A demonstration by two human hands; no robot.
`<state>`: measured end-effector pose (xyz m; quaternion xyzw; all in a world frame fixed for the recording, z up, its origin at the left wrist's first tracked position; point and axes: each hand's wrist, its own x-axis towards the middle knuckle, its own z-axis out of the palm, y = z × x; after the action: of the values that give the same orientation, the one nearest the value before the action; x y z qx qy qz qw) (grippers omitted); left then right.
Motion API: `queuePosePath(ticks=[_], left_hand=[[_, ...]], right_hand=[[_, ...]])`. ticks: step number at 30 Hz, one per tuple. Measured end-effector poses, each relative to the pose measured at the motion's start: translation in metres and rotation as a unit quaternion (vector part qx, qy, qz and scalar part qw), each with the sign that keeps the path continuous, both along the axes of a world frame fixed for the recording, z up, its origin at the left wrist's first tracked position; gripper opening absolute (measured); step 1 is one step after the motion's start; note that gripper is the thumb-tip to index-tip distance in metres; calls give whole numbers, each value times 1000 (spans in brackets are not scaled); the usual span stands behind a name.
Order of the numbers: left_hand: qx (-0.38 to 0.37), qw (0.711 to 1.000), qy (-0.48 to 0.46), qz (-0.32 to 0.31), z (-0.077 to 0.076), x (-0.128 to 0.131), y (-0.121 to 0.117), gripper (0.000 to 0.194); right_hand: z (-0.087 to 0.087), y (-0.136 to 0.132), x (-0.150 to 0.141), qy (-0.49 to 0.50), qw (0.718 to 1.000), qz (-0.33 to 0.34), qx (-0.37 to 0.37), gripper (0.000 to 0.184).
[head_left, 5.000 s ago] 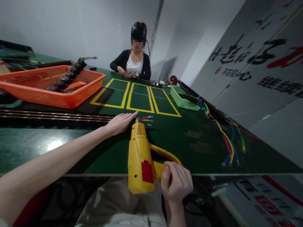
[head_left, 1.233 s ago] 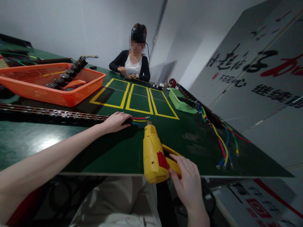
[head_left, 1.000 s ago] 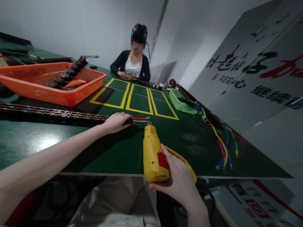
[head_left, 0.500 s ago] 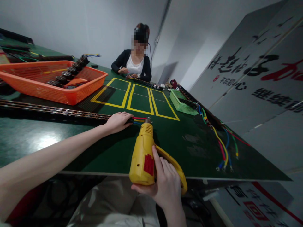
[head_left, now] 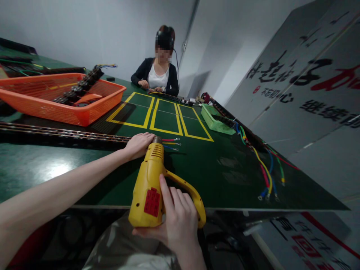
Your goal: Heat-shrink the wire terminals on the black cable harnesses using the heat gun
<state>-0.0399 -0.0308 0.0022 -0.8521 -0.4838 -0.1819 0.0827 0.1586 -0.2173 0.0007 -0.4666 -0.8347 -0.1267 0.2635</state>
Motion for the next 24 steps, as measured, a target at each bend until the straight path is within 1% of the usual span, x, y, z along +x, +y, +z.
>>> queuePosePath(ticks=[3,7,11,16,24], left_hand=[[2,1000,-1,3,0,0,0,31],[2,1000,-5,-3,2,0,-1,29],[0,1000,-8,0,2,0,0,33],[-1,1000,-7,2,2,0,0,34],[3,1000,-6,-10,1,0,0,34]], right_hand=[[1,1,5,10,1000,8,-8,94],[2,7,17,14,1000,13,-3,98],[-2,13,31,25,999,-21,15,97],[-5,17,42,31,997,-72,29,103],[-2,17,42,21,995,-82,48,103]])
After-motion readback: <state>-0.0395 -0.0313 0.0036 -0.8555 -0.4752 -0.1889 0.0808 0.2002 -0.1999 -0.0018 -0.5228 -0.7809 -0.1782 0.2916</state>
